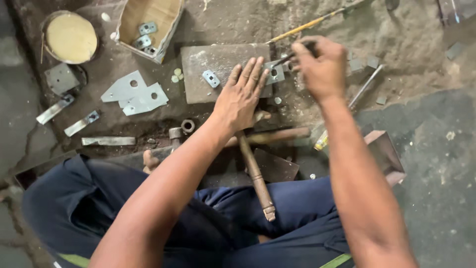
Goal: The person sits on the floor and assembles metal brackets by inserting pins and striking them with a hammer. They repeatedly pick up brackets, align pins, and use a hammer to secure the components, occasionally inspecting the fit.
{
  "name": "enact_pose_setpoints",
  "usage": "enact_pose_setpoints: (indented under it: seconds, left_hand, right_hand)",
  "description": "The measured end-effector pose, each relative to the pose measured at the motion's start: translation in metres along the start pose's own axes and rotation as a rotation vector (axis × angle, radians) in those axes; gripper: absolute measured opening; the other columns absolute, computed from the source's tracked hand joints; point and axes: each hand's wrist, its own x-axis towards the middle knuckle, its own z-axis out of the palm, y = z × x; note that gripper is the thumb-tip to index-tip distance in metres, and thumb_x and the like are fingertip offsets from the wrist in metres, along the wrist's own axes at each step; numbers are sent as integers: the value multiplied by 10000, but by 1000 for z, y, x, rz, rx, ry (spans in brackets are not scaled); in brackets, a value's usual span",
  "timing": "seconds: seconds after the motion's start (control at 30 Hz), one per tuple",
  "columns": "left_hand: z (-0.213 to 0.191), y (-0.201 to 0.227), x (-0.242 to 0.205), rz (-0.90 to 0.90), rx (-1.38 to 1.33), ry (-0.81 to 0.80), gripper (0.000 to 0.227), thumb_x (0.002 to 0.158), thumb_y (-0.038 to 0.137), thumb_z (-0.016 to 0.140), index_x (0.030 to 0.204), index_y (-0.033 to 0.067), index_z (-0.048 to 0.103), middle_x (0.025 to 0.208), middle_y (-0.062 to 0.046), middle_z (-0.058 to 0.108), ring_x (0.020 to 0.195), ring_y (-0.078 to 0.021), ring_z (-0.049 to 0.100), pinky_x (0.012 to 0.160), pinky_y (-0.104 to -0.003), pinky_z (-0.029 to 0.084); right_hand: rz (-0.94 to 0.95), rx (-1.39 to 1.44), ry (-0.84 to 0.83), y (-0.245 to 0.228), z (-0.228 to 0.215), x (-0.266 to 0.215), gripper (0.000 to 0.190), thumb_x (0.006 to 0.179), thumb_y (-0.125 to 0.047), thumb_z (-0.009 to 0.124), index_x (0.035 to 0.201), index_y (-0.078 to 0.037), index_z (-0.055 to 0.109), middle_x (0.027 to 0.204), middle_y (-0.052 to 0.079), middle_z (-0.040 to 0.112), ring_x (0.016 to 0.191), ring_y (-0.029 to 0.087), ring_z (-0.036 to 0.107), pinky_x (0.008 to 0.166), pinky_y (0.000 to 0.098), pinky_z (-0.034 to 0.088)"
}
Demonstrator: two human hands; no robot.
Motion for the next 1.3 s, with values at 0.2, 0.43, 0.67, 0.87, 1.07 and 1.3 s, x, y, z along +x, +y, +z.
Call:
enact_pose_setpoints:
  seconds: [0.2,0.43,0.67,0.87,1.07,1.3]
  left_hand:
    - [7,0,-2,-14,53,-59,1074,873,685,585,1600,-38,264,1681,-260,159,1564,-375,145,1249,-527,134]
    - [15,-1,0,-11,68,-78,1077,892,706,540,1612,-31,226,1684,-254,116,1568,-369,112,1258,-518,113]
    - [17,0,0,-19,62,-56,1067,882,682,560,1611,-26,235,1683,-249,125,1570,-365,117,1262,-512,119]
    - [4,1,3,-18,165,-239,1039,911,695,568,1571,-59,295,1687,-280,129,1598,-392,106,1273,-530,113]
    - [-7,3,3,-18,67,-108,1092,776,608,670,1582,-21,286,1658,-260,153,1537,-374,151,1227,-525,150]
    - [-3,0,-3,36,319,-140,910,813,532,706,1495,7,408,1715,-272,184,1592,-373,183,1262,-503,179]
  right_hand:
    - [-37,129,171,-2,-2,-52,124,1069,-82,666,1117,23,714,922,96,763,802,153,765,702,279,649]
    - [-1,148,184,25,-8,-63,119,1092,-77,670,1116,35,700,921,92,754,785,151,750,699,284,633]
    - [-11,153,166,20,4,-62,79,1072,-37,678,1074,37,708,933,93,733,821,155,729,714,289,648]
    - [-556,-648,-85,14,45,-14,58,908,-125,703,900,-70,719,825,133,719,716,315,703,633,430,563]
    - [-557,-563,-3,8,23,-39,100,923,-118,685,850,-68,638,868,161,667,857,352,688,833,477,594]
    - [-241,-374,-1,-11,31,-42,99,941,-189,785,938,-95,755,849,129,737,744,317,695,678,439,566]
